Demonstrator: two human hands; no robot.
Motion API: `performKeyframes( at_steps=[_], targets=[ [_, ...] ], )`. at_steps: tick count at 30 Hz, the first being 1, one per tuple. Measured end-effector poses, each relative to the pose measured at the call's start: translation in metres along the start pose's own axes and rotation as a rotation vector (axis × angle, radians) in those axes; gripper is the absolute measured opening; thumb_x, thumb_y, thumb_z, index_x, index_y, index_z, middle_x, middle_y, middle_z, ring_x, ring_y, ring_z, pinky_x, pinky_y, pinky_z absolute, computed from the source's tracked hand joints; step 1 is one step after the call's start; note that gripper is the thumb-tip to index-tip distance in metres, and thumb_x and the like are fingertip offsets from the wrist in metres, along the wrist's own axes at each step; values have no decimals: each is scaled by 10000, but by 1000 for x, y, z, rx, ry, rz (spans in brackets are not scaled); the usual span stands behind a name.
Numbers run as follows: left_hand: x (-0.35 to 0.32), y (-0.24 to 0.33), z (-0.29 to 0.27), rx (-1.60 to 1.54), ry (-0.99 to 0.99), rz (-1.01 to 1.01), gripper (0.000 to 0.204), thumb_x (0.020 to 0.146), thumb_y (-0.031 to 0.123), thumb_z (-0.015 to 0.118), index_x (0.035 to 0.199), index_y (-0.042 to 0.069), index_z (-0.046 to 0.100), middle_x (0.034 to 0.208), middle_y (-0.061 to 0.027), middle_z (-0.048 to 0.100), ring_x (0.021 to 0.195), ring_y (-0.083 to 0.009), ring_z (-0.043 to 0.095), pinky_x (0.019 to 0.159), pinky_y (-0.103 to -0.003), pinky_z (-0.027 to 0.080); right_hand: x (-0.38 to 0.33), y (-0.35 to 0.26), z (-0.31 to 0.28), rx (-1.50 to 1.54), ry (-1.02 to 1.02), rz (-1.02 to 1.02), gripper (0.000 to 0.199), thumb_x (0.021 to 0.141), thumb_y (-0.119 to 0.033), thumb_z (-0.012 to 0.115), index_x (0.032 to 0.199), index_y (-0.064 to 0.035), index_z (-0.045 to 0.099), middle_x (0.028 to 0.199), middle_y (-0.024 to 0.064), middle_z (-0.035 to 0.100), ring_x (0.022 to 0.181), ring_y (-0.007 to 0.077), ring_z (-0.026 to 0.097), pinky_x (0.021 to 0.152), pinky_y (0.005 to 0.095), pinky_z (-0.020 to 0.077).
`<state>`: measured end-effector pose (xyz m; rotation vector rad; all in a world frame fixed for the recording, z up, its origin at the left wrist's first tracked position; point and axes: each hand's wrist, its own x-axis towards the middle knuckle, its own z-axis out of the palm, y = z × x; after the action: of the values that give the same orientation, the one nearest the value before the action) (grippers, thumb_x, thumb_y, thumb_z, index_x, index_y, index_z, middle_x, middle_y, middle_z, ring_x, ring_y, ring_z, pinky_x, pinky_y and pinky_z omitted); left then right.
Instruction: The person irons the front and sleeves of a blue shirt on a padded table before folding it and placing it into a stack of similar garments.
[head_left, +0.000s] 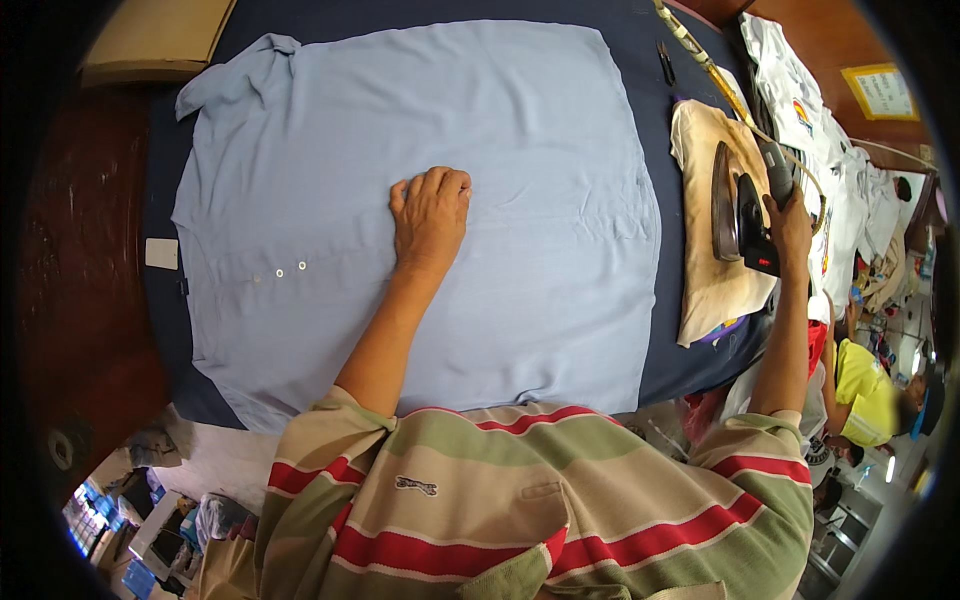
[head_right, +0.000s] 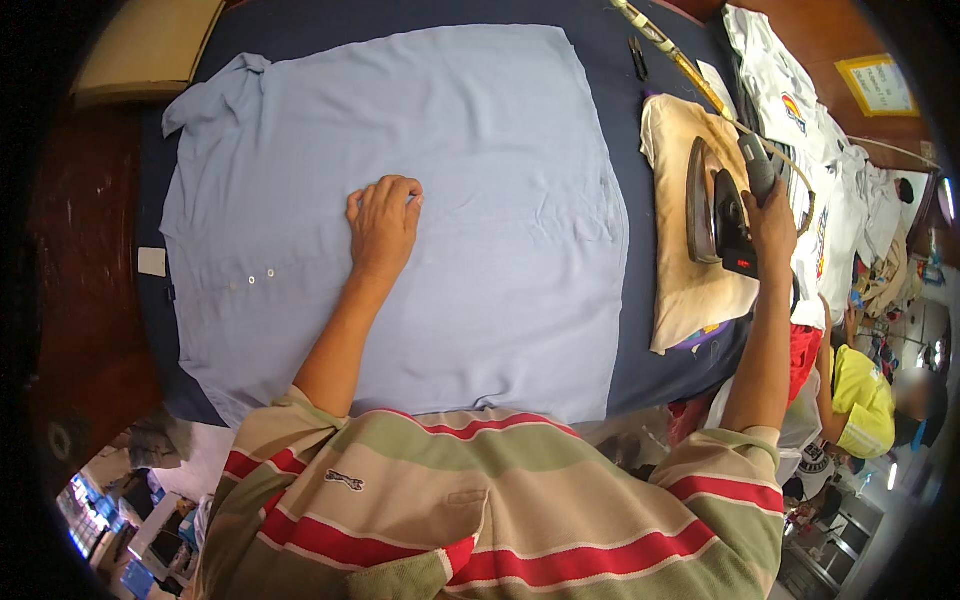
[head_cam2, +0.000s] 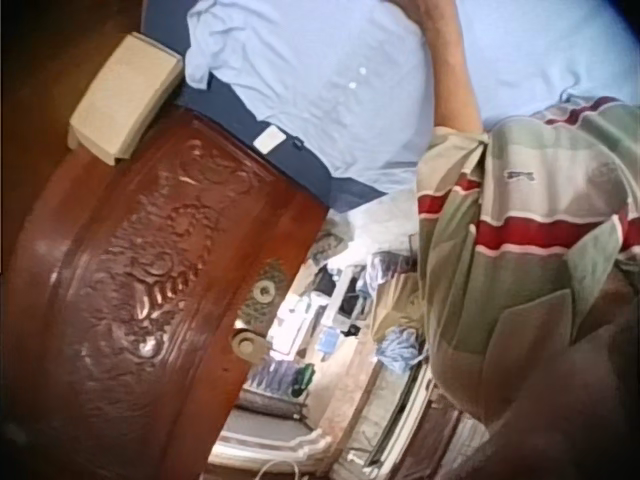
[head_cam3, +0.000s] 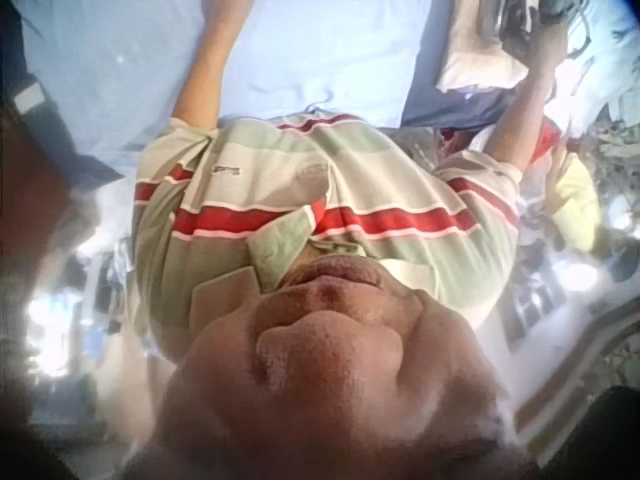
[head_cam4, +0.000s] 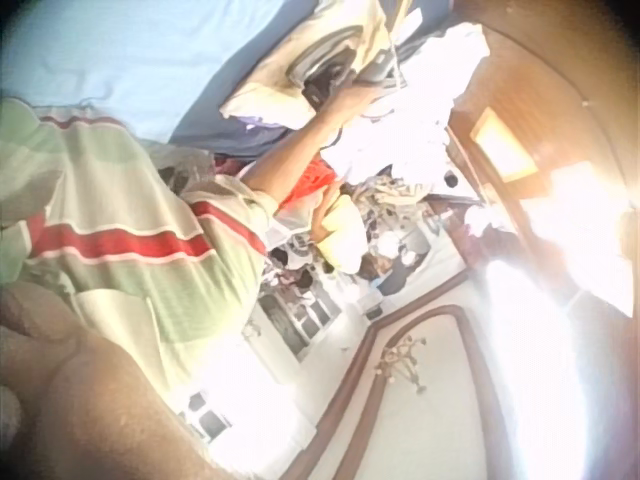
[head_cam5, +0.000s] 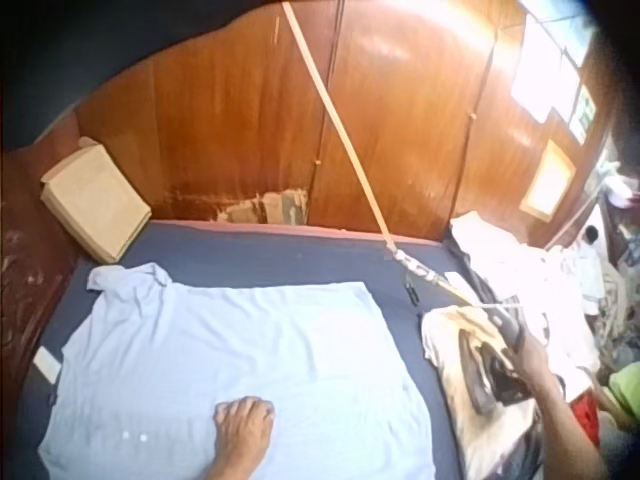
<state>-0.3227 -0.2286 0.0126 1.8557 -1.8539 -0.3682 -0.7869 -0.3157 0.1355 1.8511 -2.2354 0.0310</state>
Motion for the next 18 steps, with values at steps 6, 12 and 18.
performKeyframes(
  at_steps=[6, 12, 18],
  targets=[
    [-2, 1, -2, -60, -3, -7, 74, 859, 152, 558, 928, 127, 567, 932, 21, 560, 957, -163, 509, 964, -379, 269, 36, 16, -3, 628, -385, 166, 523, 700, -235, 685, 1120, 13, 497, 687, 75, 573, 551, 133, 537, 500, 278, 432],
    [-1, -2, -4, -125, 7, -40, 72, 854, 151, 566, 923, 129, 569, 923, 27, 565, 961, -160, 514, 966, -361, 269, -19, -100, -57, 375, -73, -379, 545, 695, -242, 722, 1147, -22, 512, 967, 168, 628, 868, 322, 616, 793, 359, 467],
    [-1, -7, -1, -169, 80, -52, 98, 812, 144, 605, 903, 145, 569, 896, 36, 580, 949, -158, 535, 927, -352, 295, -60, -216, -95, 363, -490, -787, 442, 704, -258, 682, 1075, -75, 526, 794, 193, 635, 773, 371, 621, 686, 420, 491]
  ],
)
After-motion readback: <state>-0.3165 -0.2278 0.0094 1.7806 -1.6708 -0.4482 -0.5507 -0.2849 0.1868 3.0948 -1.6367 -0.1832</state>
